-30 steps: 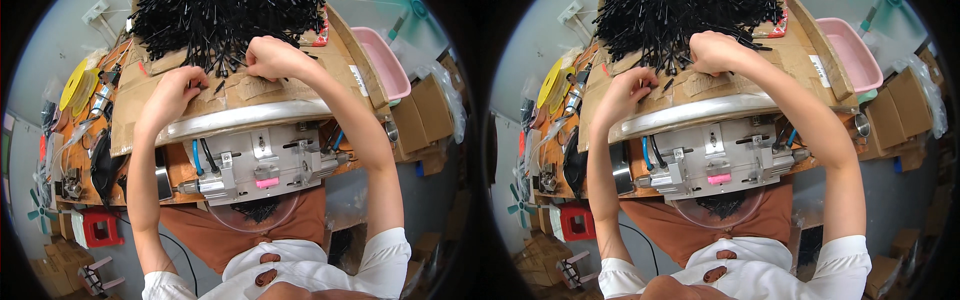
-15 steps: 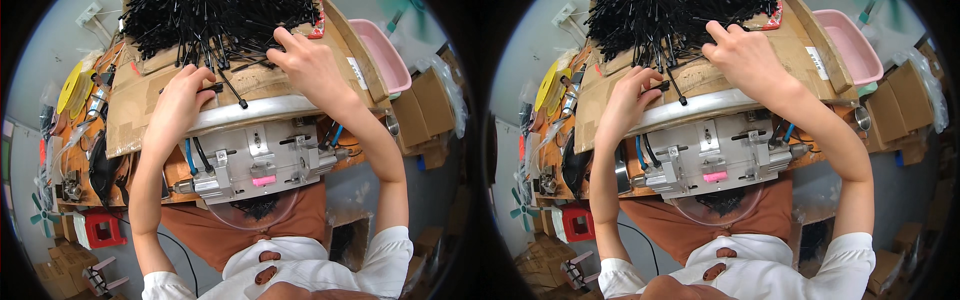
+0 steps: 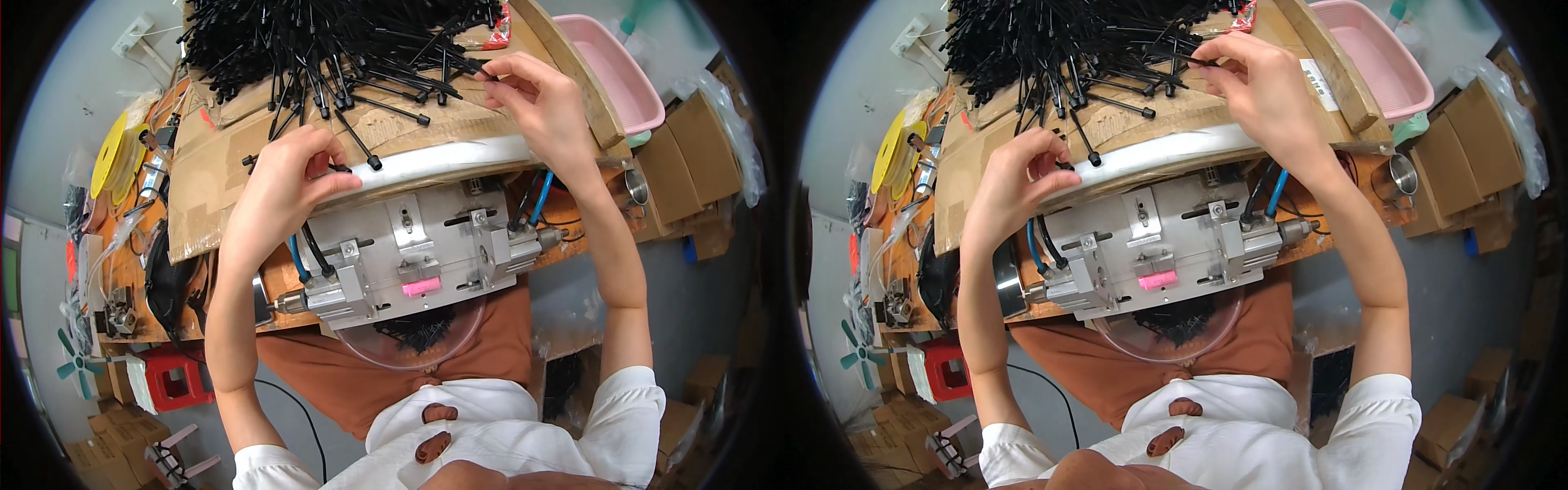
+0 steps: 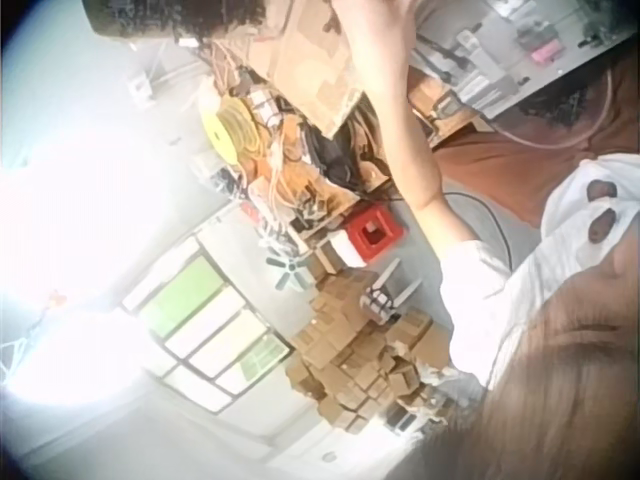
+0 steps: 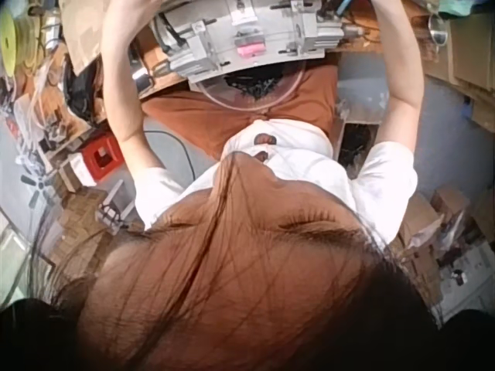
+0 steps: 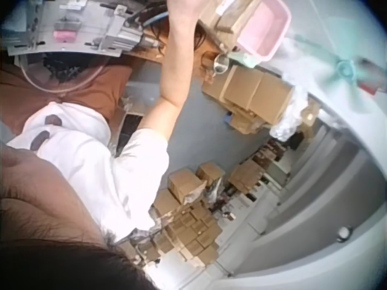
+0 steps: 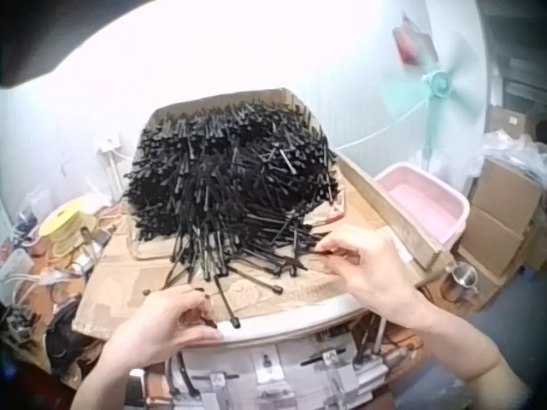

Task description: The person picks up mascara brushes one at a time from a pile and inserts them into a pneumatic machine for processing. After each cycle, the person removes the brush and drops it into a bowl below the workspace.

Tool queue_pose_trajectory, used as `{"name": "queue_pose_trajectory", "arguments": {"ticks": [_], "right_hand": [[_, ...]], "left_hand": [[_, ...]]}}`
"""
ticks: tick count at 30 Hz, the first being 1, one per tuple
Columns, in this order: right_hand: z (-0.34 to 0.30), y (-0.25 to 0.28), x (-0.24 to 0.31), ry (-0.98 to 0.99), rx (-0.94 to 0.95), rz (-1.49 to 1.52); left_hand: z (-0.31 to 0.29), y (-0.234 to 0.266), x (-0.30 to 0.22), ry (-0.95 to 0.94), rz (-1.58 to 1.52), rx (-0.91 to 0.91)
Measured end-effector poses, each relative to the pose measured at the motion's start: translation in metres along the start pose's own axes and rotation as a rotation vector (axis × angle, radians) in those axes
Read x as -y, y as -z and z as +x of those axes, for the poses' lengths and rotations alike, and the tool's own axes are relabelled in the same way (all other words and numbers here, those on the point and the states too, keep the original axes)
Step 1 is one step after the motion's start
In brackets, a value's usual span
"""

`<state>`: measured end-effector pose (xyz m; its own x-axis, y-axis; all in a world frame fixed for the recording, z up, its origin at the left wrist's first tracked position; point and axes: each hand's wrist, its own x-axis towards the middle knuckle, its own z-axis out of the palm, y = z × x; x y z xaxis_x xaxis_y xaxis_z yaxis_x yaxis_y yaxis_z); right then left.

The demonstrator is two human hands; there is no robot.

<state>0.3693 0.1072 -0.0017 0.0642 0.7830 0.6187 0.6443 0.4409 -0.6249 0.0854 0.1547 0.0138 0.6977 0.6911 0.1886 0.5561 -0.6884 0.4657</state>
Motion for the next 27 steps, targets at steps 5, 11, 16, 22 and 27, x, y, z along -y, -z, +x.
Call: {"name": "queue_pose_trajectory", "arguments": {"ticks": [5, 11, 16, 22, 27], "right_hand": [[-0.006, 0.001, 0.007, -0.088, -0.028, 0.173], [-0.032, 0.031, 0.024, -0.170, -0.057, 0.340], [-0.062, 0.034, 0.029, -0.165, -0.089, 0.561], [-0.078, 0.038, 0.052, -0.126, -0.087, 0.504], [-0.088, 0.036, 0.058, -0.093, -0.164, 0.429]], "left_hand": [[-0.006, 0.018, -0.010, 0.104, -0.609, -0.304], [-0.097, -0.062, -0.062, -0.033, -0.067, -0.464], [-0.140, -0.155, -0.093, 0.097, 0.079, -0.274], [-0.128, -0.174, -0.092, 0.093, 0.230, -0.202], [-0.124, -0.172, -0.092, 0.070, 0.205, -0.184]]}}
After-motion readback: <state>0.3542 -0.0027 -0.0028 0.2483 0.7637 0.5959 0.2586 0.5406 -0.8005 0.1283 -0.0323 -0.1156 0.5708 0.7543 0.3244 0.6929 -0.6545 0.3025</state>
